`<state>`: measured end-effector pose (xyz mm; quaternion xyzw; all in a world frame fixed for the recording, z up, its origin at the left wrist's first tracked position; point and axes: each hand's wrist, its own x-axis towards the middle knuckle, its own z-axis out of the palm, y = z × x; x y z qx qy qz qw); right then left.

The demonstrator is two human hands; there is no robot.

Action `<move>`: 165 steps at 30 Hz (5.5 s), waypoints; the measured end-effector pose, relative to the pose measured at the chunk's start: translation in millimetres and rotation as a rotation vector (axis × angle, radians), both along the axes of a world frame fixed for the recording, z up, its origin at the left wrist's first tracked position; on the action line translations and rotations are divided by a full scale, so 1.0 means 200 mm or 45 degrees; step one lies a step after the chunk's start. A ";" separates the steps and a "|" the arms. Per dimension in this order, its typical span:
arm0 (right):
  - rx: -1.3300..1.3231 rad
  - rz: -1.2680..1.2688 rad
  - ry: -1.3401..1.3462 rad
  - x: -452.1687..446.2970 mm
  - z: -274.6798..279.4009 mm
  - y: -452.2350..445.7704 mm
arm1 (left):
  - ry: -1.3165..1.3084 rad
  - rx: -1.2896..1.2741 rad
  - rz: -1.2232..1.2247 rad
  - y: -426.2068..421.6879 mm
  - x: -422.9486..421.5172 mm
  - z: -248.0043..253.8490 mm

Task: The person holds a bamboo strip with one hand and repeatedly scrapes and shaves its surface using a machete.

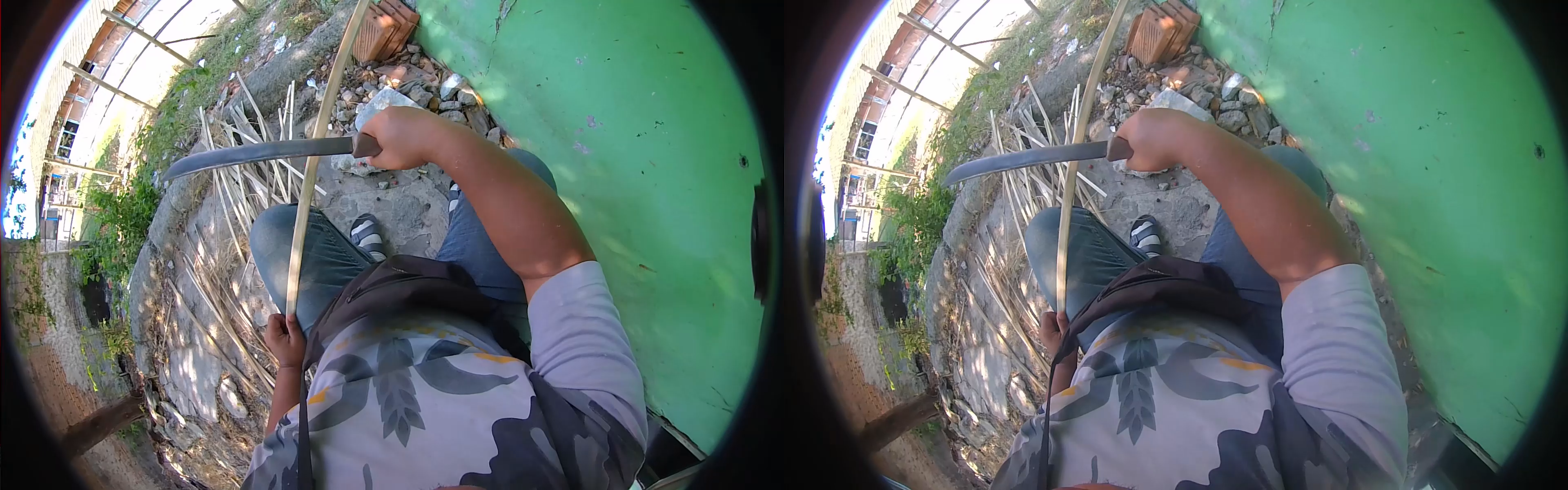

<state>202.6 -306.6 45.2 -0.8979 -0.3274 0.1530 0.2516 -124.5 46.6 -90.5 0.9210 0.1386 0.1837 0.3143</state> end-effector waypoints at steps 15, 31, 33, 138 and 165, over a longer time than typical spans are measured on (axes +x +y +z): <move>-0.127 -0.045 -0.035 -0.01 -0.08 0.01 | 0.072 0.144 0.044 -0.03 -0.01 0.07; 0.279 -0.275 -0.078 0.13 -0.15 -0.06 | 0.056 0.096 0.006 -0.02 0.00 0.07; 0.076 -0.090 -0.083 0.03 -0.08 -0.01 | 0.041 0.093 -0.011 -0.01 0.01 0.05; 0.077 -0.021 0.008 0.05 -0.07 -0.02 | -0.007 0.048 0.025 -0.02 0.00 0.02; -0.205 0.190 -0.291 -0.05 0.03 0.12 | -0.078 -0.001 0.009 -0.04 0.02 0.02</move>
